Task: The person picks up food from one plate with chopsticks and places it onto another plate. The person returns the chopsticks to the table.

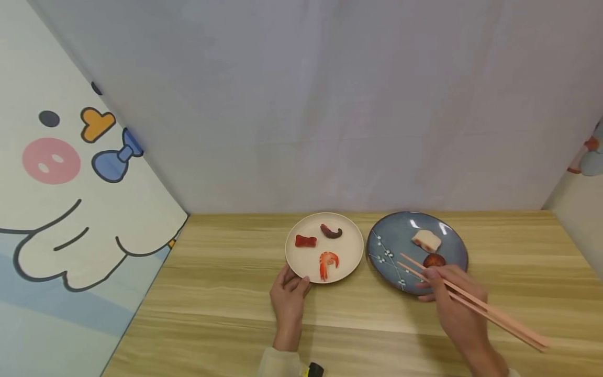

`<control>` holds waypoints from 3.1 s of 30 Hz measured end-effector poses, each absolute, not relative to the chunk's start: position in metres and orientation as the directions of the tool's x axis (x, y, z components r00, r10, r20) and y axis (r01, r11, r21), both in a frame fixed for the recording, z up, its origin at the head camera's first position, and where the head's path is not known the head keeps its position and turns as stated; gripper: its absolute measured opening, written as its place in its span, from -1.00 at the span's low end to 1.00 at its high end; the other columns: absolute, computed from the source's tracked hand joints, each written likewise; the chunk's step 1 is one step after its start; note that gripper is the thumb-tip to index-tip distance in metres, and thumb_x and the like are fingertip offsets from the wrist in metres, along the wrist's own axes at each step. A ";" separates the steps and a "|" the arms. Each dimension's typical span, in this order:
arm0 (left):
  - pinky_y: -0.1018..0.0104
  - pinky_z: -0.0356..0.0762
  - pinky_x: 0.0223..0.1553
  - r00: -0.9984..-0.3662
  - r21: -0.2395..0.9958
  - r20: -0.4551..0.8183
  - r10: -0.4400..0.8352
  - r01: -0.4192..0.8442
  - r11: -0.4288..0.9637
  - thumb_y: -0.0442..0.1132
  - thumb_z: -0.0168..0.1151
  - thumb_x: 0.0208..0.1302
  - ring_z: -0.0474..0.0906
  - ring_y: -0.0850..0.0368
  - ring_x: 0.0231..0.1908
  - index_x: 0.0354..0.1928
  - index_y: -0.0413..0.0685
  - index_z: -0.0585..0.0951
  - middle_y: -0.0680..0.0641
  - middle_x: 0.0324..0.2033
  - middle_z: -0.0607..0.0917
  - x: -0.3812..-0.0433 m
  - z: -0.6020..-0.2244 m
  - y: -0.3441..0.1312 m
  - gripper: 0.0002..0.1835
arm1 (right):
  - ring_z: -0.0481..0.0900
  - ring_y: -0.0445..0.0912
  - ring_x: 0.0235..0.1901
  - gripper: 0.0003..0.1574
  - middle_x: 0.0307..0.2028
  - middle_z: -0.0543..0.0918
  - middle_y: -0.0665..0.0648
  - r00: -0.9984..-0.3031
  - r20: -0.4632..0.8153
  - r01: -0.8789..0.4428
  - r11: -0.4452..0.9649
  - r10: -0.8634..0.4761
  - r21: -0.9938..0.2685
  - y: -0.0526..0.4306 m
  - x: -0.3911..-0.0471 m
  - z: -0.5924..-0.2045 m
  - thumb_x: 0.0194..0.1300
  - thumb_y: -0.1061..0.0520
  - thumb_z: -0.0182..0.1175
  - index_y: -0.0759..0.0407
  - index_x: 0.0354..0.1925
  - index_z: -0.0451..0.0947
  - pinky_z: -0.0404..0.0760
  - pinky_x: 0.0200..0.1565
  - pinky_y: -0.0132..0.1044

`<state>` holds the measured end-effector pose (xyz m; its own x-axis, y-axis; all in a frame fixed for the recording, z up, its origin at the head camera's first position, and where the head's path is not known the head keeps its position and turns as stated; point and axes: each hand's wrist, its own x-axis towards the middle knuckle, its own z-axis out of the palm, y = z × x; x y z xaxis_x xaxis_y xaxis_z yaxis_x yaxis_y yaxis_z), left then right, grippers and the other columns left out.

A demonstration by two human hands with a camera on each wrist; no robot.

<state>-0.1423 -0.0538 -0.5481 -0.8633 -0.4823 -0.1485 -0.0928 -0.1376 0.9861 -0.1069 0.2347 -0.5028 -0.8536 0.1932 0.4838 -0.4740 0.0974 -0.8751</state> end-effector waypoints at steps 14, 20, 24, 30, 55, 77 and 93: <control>0.43 0.71 -0.26 -0.866 0.987 -0.139 -0.481 -0.081 -0.139 -0.60 0.35 0.27 0.64 0.07 -0.17 0.44 -0.47 0.43 -0.36 0.07 0.62 -0.142 -0.548 -0.053 -0.32 | 0.79 -0.23 -0.38 -0.81 -0.31 0.73 0.05 -0.857 0.495 -0.479 0.130 0.144 -0.868 0.209 -0.110 -0.502 0.45 0.60 0.06 0.70 -0.19 0.63 0.74 -0.51 -0.34; 0.44 0.72 -0.25 -0.868 0.986 -0.136 -0.477 -0.073 -0.148 -0.60 0.34 0.28 0.64 0.05 -0.15 0.44 -0.47 0.42 -0.37 0.08 0.61 -0.142 -0.548 -0.053 -0.33 | 0.79 -0.22 -0.36 -0.79 -0.30 0.72 0.11 -0.828 0.549 -0.549 0.035 0.113 -0.835 0.201 -0.113 -0.505 0.43 0.63 0.05 0.67 -0.19 0.64 0.73 -0.51 -0.37; 0.44 0.71 -0.24 -0.870 0.985 -0.138 -0.473 -0.072 -0.154 -0.60 0.34 0.28 0.64 0.03 -0.14 0.45 -0.47 0.42 -0.37 0.09 0.61 -0.142 -0.548 -0.053 -0.33 | 0.80 -0.22 -0.34 -0.80 -0.29 0.71 0.10 -0.820 0.564 -0.565 0.017 0.099 -0.825 0.196 -0.115 -0.504 0.43 0.62 0.06 0.65 -0.20 0.65 0.74 -0.51 -0.36; 0.45 0.70 -0.24 -0.874 0.986 -0.133 -0.468 -0.069 -0.150 -0.60 0.33 0.29 0.64 0.00 -0.11 0.45 -0.49 0.40 -0.38 0.10 0.60 -0.142 -0.548 -0.053 -0.32 | 0.80 -0.23 -0.36 -0.81 -0.33 0.70 0.11 -0.817 0.570 -0.568 0.048 0.090 -0.822 0.188 -0.118 -0.504 0.42 0.62 0.08 0.67 -0.22 0.65 0.73 -0.51 -0.36; 0.43 0.72 -0.26 -0.865 0.986 -0.132 -0.485 -0.067 -0.150 -0.62 0.35 0.26 0.65 0.05 -0.15 0.45 -0.48 0.40 -0.38 0.08 0.61 -0.145 -0.554 -0.053 -0.31 | 0.78 -0.21 -0.39 -0.71 -0.35 0.71 0.18 -0.814 0.575 -0.574 0.039 0.087 -0.818 0.160 -0.124 -0.518 0.36 0.65 0.11 0.49 -0.19 0.73 0.71 -0.57 -0.36; 0.43 0.72 -0.24 -0.872 0.985 -0.124 -0.473 -0.052 -0.162 -0.62 0.33 0.28 0.65 0.05 -0.14 0.45 -0.49 0.39 -0.39 0.09 0.60 -0.145 -0.554 -0.052 -0.31 | 0.78 -0.19 -0.42 -0.73 -0.35 0.71 0.16 -0.834 0.546 -0.544 0.052 0.082 -0.838 0.147 -0.126 -0.518 0.40 0.61 0.14 0.44 -0.19 0.74 0.72 -0.58 -0.32; 0.41 0.74 -0.22 -0.873 0.985 -0.130 -0.469 -0.058 -0.164 -0.62 0.33 0.28 0.65 0.06 -0.14 0.45 -0.50 0.39 -0.39 0.09 0.61 -0.144 -0.555 -0.053 -0.32 | 0.79 -0.15 -0.44 -0.76 -0.35 0.72 0.23 -0.859 0.507 -0.504 0.056 0.069 -0.862 0.136 -0.126 -0.513 0.45 0.54 0.16 0.40 -0.21 0.75 0.73 -0.59 -0.25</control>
<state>-0.1443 -0.0531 -0.5553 -0.8734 -0.4694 -0.1297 -0.0582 -0.1639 0.9848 -0.1255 0.1360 -0.5129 -0.8593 0.0688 0.5068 -0.5039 0.0559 -0.8620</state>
